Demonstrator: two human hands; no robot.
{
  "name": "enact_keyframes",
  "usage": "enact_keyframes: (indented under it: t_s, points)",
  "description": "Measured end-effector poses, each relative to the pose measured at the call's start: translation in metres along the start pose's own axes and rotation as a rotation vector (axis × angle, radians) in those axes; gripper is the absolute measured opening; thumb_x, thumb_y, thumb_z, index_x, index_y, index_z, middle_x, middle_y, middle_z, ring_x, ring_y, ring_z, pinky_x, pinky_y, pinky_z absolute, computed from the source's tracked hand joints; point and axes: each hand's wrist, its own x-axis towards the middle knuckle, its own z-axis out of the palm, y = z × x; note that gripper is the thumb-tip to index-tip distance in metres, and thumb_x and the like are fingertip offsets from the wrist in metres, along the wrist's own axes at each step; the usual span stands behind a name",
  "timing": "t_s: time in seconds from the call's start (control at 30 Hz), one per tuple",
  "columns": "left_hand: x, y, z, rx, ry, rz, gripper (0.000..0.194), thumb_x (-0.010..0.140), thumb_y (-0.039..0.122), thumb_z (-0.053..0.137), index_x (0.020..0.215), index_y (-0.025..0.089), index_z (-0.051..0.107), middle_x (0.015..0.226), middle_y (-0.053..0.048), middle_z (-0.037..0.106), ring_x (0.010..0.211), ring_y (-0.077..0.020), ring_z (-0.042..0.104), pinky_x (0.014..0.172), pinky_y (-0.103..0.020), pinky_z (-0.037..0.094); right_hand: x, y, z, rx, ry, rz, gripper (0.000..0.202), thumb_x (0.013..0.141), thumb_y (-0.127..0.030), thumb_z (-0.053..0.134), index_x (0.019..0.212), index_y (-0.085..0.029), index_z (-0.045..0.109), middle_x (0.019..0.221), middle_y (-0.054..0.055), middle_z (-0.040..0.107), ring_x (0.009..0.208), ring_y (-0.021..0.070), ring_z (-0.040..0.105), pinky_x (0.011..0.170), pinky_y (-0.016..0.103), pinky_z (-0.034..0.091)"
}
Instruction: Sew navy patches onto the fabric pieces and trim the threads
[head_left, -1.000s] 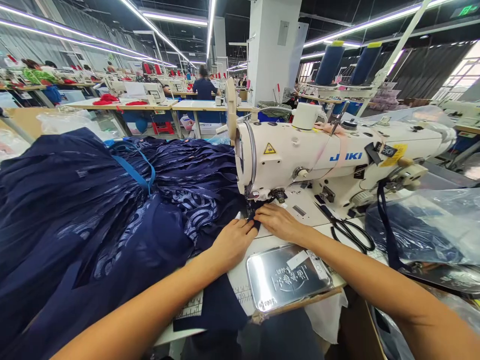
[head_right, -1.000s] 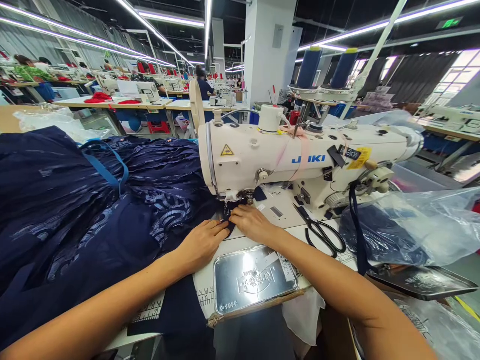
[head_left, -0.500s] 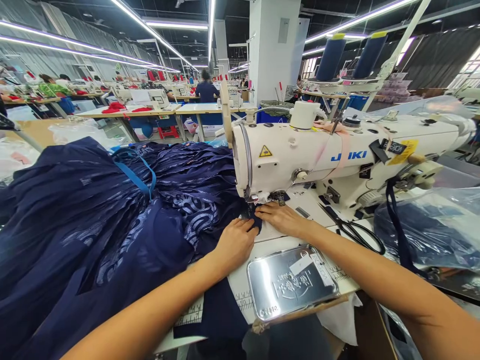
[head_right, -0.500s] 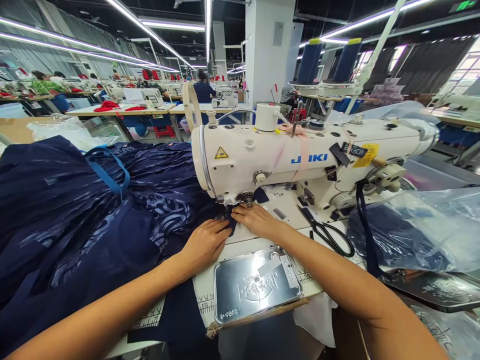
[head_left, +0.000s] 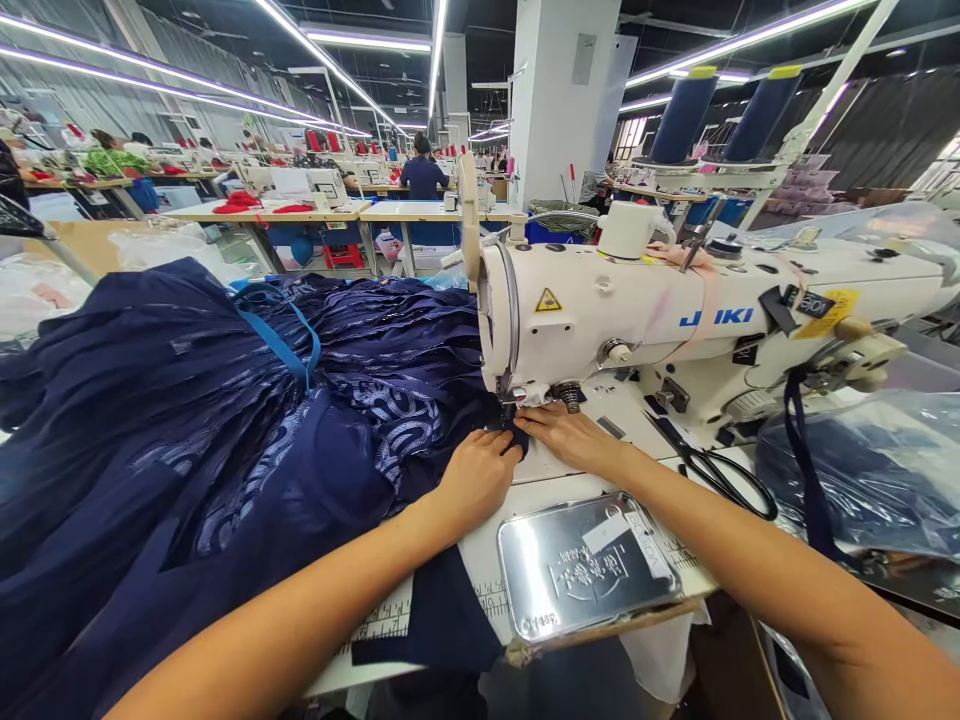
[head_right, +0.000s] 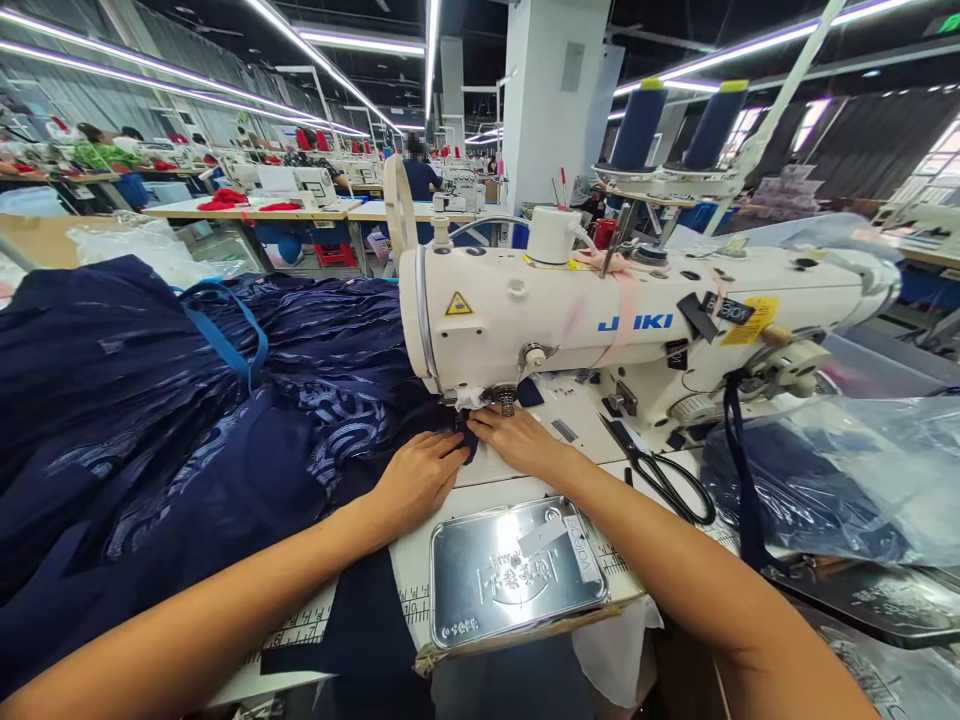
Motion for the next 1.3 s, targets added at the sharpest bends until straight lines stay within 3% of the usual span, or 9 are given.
enact_keyframes:
  t_s: [0.4,0.6,0.73,0.87,1.07,1.3]
  points:
    - [0.007,-0.005,0.005,-0.018,0.049,0.000,0.023,0.081,0.009,0.046,0.098,0.010,0.062,0.104,-0.013,0.065,0.094,-0.0209,0.061,0.087,-0.036,0.045,0.003,0.001,0.001,0.027,0.007,0.049,0.039,0.081,-0.002,0.042,0.117,-0.011,0.056,0.116,0.014,0.060,0.102,0.0235,0.056,0.081,0.037,0.050]
    - [-0.004,-0.002,0.002,-0.049,0.095,-0.019,0.030,0.081,0.011,0.046,0.109,0.010,0.057,0.107,-0.012,0.065,0.099,-0.0224,0.059,0.091,-0.041,0.040,0.005,0.001,0.007,0.055,0.059,0.089,0.036,0.082,-0.004,0.043,0.114,-0.011,0.058,0.114,0.014,0.060,0.100,0.0227,0.057,0.084,0.037,0.048]
    - [-0.010,-0.018,-0.008,-0.117,0.035,-0.014,0.032,0.077,0.002,0.042,0.098,0.016,0.061,0.098,-0.006,0.068,0.099,-0.0210,0.058,0.095,-0.046,0.034,0.004,-0.005,0.002,0.097,0.117,0.090,0.027,0.083,-0.012,0.047,0.105,-0.009,0.063,0.101,0.014,0.064,0.091,0.0231,0.059,0.077,0.036,0.049]
    - [-0.003,-0.038,-0.018,-0.100,-0.025,-0.031,0.028,0.074,0.002,0.040,0.082,0.016,0.063,0.082,-0.006,0.069,0.097,-0.0219,0.058,0.099,-0.052,0.026,0.003,-0.016,-0.001,0.143,0.206,0.039,0.021,0.084,-0.020,0.049,0.093,-0.012,0.066,0.087,0.010,0.063,0.081,0.0216,0.057,0.074,0.037,0.047]
    - [0.002,-0.033,-0.012,-0.027,0.017,0.002,0.028,0.081,0.017,0.042,0.097,0.017,0.065,0.087,-0.008,0.062,0.094,-0.0239,0.054,0.096,-0.052,0.030,0.002,-0.018,0.008,0.240,0.295,0.056,0.022,0.084,-0.018,0.048,0.095,-0.012,0.065,0.086,0.009,0.060,0.081,0.0209,0.054,0.073,0.036,0.048]
    - [-0.002,-0.031,-0.009,-0.054,-0.035,-0.025,0.035,0.077,0.012,0.046,0.106,0.022,0.064,0.097,-0.009,0.058,0.097,-0.0254,0.049,0.091,-0.050,0.035,-0.004,-0.005,0.009,0.498,0.338,-0.018,0.024,0.088,-0.017,0.043,0.094,-0.017,0.066,0.088,0.007,0.061,0.081,0.0162,0.056,0.073,0.032,0.050]
